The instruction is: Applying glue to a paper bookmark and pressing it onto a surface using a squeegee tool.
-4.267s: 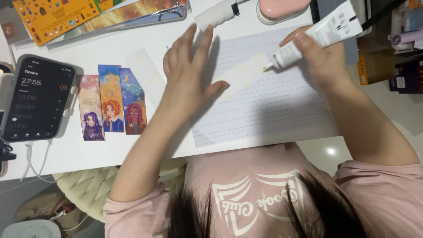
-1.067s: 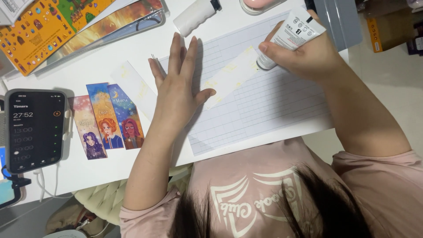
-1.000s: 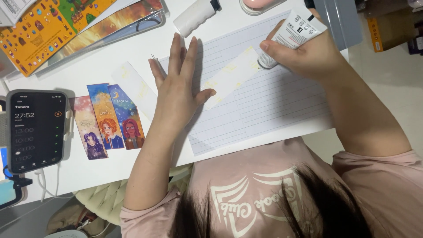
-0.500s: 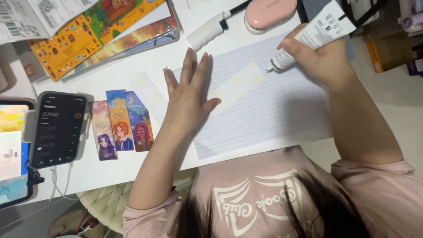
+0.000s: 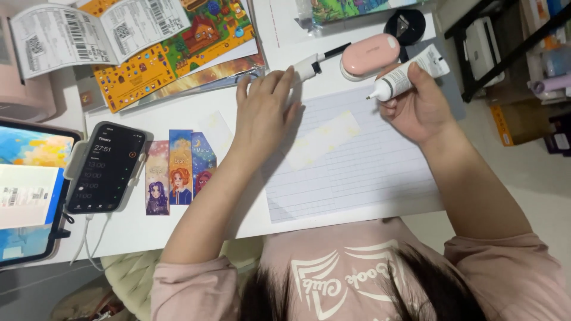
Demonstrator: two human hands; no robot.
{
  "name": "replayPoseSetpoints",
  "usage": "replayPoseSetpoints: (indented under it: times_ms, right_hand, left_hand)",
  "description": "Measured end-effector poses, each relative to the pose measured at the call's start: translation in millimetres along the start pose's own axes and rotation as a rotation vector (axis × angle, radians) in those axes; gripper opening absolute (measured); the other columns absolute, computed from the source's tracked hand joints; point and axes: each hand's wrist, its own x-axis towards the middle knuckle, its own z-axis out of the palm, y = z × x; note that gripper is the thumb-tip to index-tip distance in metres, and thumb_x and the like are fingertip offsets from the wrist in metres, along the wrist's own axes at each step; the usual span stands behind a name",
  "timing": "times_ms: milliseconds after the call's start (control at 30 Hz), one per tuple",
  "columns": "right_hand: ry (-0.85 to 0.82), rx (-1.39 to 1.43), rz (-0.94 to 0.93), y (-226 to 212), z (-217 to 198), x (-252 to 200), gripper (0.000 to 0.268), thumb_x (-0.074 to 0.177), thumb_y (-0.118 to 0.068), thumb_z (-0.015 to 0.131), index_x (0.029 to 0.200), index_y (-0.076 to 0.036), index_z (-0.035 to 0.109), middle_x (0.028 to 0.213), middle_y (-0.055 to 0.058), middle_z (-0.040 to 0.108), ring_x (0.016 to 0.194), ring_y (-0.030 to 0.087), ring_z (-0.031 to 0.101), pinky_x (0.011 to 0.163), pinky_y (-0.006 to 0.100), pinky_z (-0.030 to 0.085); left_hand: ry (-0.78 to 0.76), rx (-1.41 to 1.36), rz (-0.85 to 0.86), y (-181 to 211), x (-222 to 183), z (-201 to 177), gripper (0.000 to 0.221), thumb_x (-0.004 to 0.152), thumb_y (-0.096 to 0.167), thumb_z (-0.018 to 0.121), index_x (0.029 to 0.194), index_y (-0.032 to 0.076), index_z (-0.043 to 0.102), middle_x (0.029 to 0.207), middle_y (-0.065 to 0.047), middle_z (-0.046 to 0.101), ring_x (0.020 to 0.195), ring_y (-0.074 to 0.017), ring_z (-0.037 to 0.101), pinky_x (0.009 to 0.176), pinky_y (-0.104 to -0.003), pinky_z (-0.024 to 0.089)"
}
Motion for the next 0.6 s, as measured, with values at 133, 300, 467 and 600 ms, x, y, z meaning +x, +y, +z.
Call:
replayPoseSetpoints:
  times_ms: [133, 300, 467, 600]
  right_hand:
    - [0.011, -0.121, -0.005, -1.8, -23.2, -0.4, 0.04, 0.101, -0.046, 0.062, 0.125, -0.014, 0.067, 0.091, 0.002, 0.078, 0.072, 0.004, 0.07, 0.066, 0.018, 0.057]
    - [-0.028, -0.007, -0.045, -7.3, -35.5, -3.4, 0.046, 0.095, -0.046, 0.069, 0.13, -0.017, 0.063, 0.112, 0.0, 0.069, 0.08, 0.003, 0.061, 0.075, 0.017, 0.057]
    - [-0.063, -0.037, -0.026, -3.8, -30.1, -4.5, 0.043, 0.097, -0.045, 0.068, 0.129, -0.017, 0.062, 0.108, 0.0, 0.064, 0.081, 0.004, 0.062, 0.078, 0.018, 0.059]
    - [-0.121, -0.017, -0.02, 3.3, -39.1, -1.3, 0.043, 0.097, -0.038, 0.069, 0.132, -0.015, 0.06, 0.111, 0.003, 0.065, 0.085, 0.007, 0.065, 0.082, 0.023, 0.062]
  left_hand:
    - [-0.085, 0.066, -0.091, -17.2, 13.5, 5.6, 0.059, 0.091, 0.027, 0.077, 0.145, 0.014, 0.058, 0.119, -0.007, 0.067, 0.115, -0.0278, 0.064, 0.104, -0.055, 0.035]
    - [-0.111, 0.19, -0.324, -48.9, -10.7, -50.8, 0.035, 0.089, 0.009, 0.072, 0.121, 0.023, 0.074, 0.099, -0.008, 0.073, 0.091, -0.0328, 0.074, 0.071, -0.049, 0.057]
    - [-0.137, 0.13, -0.436, -59.7, -30.2, -41.3, 0.025, 0.089, 0.035, 0.078, 0.108, 0.018, 0.076, 0.093, -0.012, 0.073, 0.087, -0.0355, 0.075, 0.069, -0.051, 0.057]
    - [-0.219, 0.036, -0.576, -26.8, -29.4, -32.8, 0.03, 0.087, 0.03, 0.081, 0.104, 0.005, 0.076, 0.083, -0.016, 0.073, 0.08, -0.0339, 0.076, 0.067, -0.047, 0.062]
